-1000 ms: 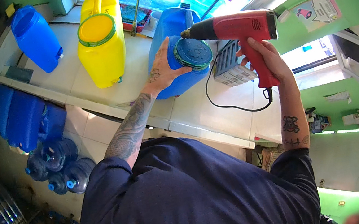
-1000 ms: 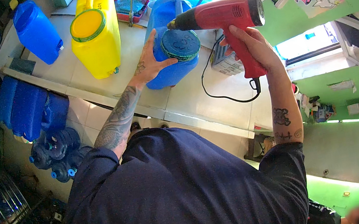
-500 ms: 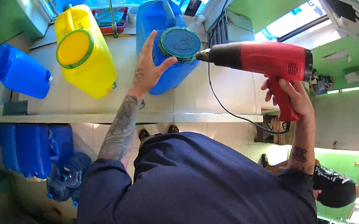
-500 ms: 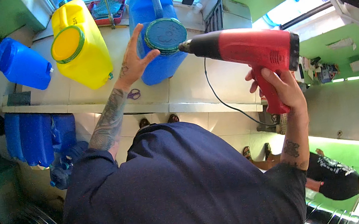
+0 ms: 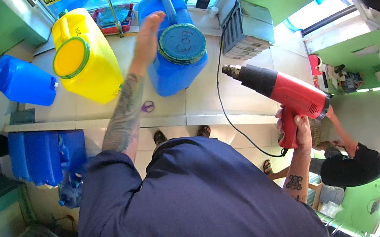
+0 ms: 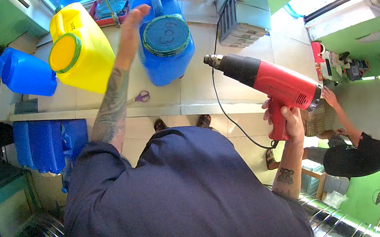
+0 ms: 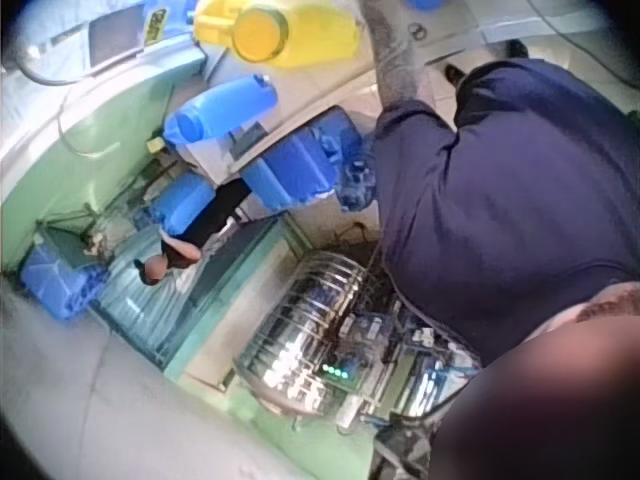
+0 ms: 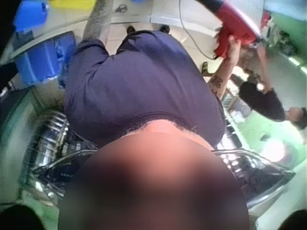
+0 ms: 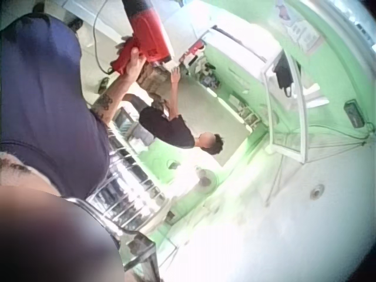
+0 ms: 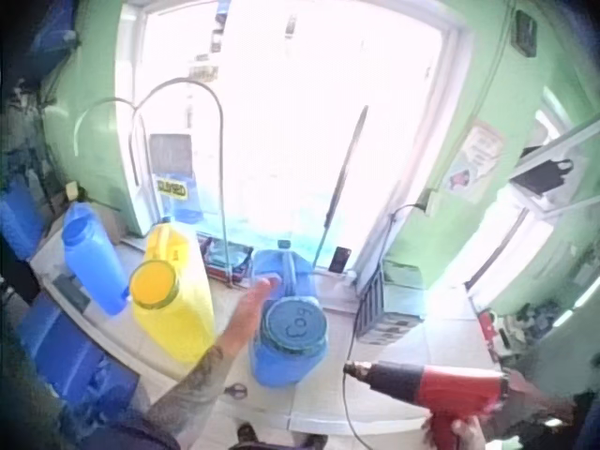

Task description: The person fills blue and yellow plastic jerrycans with water from a tap, then seals them with lids and applies green shrink-wrap bands using a heat gun. The person handles multiple containers, pours water between them, and secures each with a band before moving to the next.

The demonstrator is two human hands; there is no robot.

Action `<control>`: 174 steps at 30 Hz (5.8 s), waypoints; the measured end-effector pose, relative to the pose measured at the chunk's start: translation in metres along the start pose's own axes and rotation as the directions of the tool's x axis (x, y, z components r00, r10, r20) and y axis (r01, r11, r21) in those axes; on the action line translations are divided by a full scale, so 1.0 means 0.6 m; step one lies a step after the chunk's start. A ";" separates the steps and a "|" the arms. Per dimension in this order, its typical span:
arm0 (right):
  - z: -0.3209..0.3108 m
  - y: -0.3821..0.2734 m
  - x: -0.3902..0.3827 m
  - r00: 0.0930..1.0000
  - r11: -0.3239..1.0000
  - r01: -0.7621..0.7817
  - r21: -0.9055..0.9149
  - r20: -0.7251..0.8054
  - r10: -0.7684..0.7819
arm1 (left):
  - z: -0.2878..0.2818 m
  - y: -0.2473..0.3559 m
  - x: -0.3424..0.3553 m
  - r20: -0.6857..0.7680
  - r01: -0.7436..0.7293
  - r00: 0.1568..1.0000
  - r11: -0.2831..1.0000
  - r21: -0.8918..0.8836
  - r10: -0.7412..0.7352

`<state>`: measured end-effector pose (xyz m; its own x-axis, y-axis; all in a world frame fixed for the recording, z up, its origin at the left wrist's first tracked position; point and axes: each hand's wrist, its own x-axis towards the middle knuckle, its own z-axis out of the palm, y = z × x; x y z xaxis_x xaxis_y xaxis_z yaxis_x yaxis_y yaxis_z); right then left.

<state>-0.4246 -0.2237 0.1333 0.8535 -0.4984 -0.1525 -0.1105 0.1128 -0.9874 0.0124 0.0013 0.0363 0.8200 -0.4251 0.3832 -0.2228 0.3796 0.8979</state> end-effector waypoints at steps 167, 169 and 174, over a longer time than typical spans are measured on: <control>-0.195 -0.034 0.237 0.967 0.233 0.246 -0.941 0.222 -0.128 | 0.349 -0.032 -0.130 0.090 0.430 0.889 0.887 0.171 -0.449; -0.267 -0.025 0.223 0.946 0.268 0.227 -0.936 0.146 -0.289 | 0.419 -0.042 -0.145 0.158 0.429 0.881 0.894 0.131 -0.446; -0.480 -0.030 0.209 0.943 0.317 0.225 -0.921 0.124 -0.310 | 0.612 -0.087 -0.167 0.259 0.333 0.896 0.932 0.142 -0.359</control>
<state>-0.4624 -0.5360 0.1203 0.9019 -0.3981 0.1676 -0.3119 -0.8687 -0.3849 -0.2519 -0.2780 0.0304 0.6787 -0.7304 0.0769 -0.0097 0.0957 0.9954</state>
